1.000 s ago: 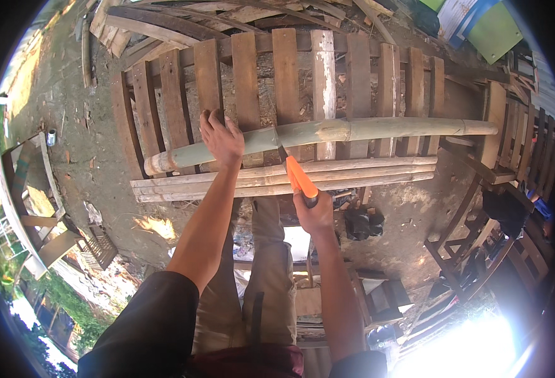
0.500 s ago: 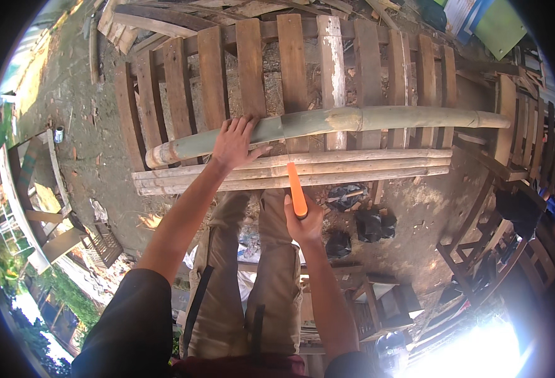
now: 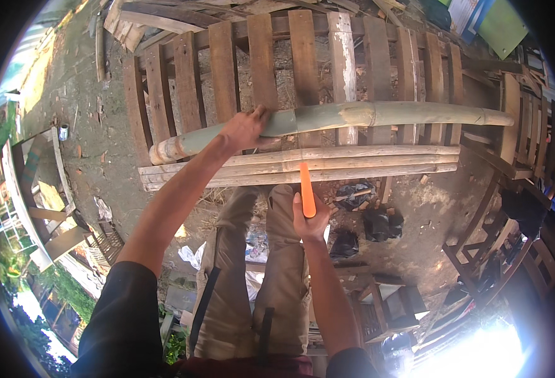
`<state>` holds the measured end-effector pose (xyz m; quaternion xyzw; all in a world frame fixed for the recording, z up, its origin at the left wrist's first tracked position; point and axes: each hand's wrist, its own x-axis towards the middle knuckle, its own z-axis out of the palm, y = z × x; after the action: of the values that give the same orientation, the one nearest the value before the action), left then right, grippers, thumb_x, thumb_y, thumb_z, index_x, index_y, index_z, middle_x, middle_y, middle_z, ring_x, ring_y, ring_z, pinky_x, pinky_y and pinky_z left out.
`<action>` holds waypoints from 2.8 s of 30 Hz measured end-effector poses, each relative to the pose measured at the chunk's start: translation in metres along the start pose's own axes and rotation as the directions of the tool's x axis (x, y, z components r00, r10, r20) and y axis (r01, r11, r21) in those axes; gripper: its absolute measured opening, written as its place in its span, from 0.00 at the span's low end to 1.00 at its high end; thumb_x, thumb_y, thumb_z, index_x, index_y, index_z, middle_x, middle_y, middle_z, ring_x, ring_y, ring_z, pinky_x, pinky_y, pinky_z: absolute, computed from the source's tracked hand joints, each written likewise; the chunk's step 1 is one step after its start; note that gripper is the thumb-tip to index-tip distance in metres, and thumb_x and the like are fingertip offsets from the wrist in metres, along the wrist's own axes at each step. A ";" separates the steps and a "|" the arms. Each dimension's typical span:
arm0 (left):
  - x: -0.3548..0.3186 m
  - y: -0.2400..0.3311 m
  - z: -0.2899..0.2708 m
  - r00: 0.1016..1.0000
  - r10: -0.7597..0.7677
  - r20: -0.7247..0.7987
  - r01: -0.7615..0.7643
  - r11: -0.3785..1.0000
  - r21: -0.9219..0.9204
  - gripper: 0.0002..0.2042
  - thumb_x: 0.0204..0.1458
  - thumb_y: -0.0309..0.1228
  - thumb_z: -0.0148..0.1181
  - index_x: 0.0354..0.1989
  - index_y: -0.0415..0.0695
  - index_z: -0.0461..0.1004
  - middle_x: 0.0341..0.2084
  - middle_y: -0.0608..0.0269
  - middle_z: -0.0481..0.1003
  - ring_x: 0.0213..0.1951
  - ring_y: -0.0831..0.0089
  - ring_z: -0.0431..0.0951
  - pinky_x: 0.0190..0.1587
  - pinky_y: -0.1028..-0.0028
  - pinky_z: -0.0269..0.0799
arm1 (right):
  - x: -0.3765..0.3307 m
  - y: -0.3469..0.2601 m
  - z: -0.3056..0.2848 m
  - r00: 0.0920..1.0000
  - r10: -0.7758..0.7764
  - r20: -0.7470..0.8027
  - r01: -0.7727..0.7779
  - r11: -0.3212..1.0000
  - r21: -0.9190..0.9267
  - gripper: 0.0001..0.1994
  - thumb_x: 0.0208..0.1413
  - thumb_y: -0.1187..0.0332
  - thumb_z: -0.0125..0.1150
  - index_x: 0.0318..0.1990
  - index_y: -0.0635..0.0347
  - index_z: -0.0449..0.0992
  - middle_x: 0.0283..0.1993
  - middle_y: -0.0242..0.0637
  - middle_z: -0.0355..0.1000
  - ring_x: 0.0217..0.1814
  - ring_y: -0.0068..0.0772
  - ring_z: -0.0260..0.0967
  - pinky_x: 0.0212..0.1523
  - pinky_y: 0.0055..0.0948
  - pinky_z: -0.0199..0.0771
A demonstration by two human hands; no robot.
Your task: The person sits on the ground and uses a hand saw to cut a long bamboo pole resting on a wooden pallet. They hold the pole steady with one hand and saw with the other, gradually deepening the cut along the pole's length.
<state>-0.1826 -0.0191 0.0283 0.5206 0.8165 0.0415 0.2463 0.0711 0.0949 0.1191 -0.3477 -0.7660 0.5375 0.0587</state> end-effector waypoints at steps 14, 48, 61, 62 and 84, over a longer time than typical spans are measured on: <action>-0.008 0.000 -0.028 0.984 -0.076 -0.161 0.051 0.987 -0.155 0.37 0.48 0.60 0.65 0.48 0.32 0.73 0.45 0.43 0.76 0.40 0.49 0.83 0.45 0.57 0.80 | 0.004 -0.017 -0.005 0.999 -0.011 0.033 0.009 0.998 0.056 0.10 0.59 0.69 0.62 0.29 0.66 0.73 0.19 0.40 0.65 0.18 0.32 0.58 0.22 0.33 0.60; -0.022 0.011 -0.001 0.919 -0.323 -0.227 0.293 0.943 -0.155 0.29 0.47 0.63 0.62 0.35 0.46 0.72 0.35 0.63 0.77 0.44 0.67 0.79 0.47 0.67 0.73 | 0.036 -0.105 0.001 0.936 0.349 0.053 -0.329 0.917 -0.225 0.15 0.58 0.64 0.63 0.25 0.69 0.74 0.17 0.47 0.69 0.18 0.37 0.67 0.25 0.39 0.66; -0.007 0.015 0.003 0.690 -0.541 -0.481 0.433 0.841 -0.324 0.21 0.62 0.46 0.52 0.54 0.42 0.70 0.55 0.55 0.71 0.60 0.58 0.68 0.63 0.57 0.57 | 0.049 -0.116 0.001 0.895 0.435 0.095 -0.408 0.887 -0.216 0.16 0.57 0.64 0.62 0.25 0.68 0.74 0.17 0.40 0.71 0.20 0.32 0.70 0.26 0.36 0.67; -0.009 0.014 0.003 0.704 -0.547 -0.453 0.436 0.836 -0.332 0.22 0.63 0.48 0.50 0.55 0.42 0.70 0.56 0.54 0.70 0.61 0.58 0.67 0.64 0.56 0.56 | 0.052 -0.123 0.000 0.880 0.463 0.107 -0.431 0.872 -0.230 0.16 0.57 0.63 0.63 0.25 0.69 0.74 0.18 0.44 0.71 0.21 0.35 0.72 0.27 0.38 0.68; 0.038 -0.033 -0.003 0.611 -0.674 -0.416 0.581 0.738 -0.344 0.27 0.66 0.42 0.43 0.70 0.43 0.56 0.75 0.51 0.47 0.77 0.58 0.42 0.76 0.48 0.32 | 0.091 -0.116 0.031 0.908 0.415 0.065 -0.385 0.884 -0.264 0.15 0.56 0.64 0.61 0.24 0.70 0.74 0.17 0.47 0.70 0.19 0.39 0.70 0.27 0.40 0.69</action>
<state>-0.2242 -0.0003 0.0070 0.1457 0.9742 0.1609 0.0619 -0.0660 0.1036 0.1807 -0.4702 -0.7401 0.4591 -0.1427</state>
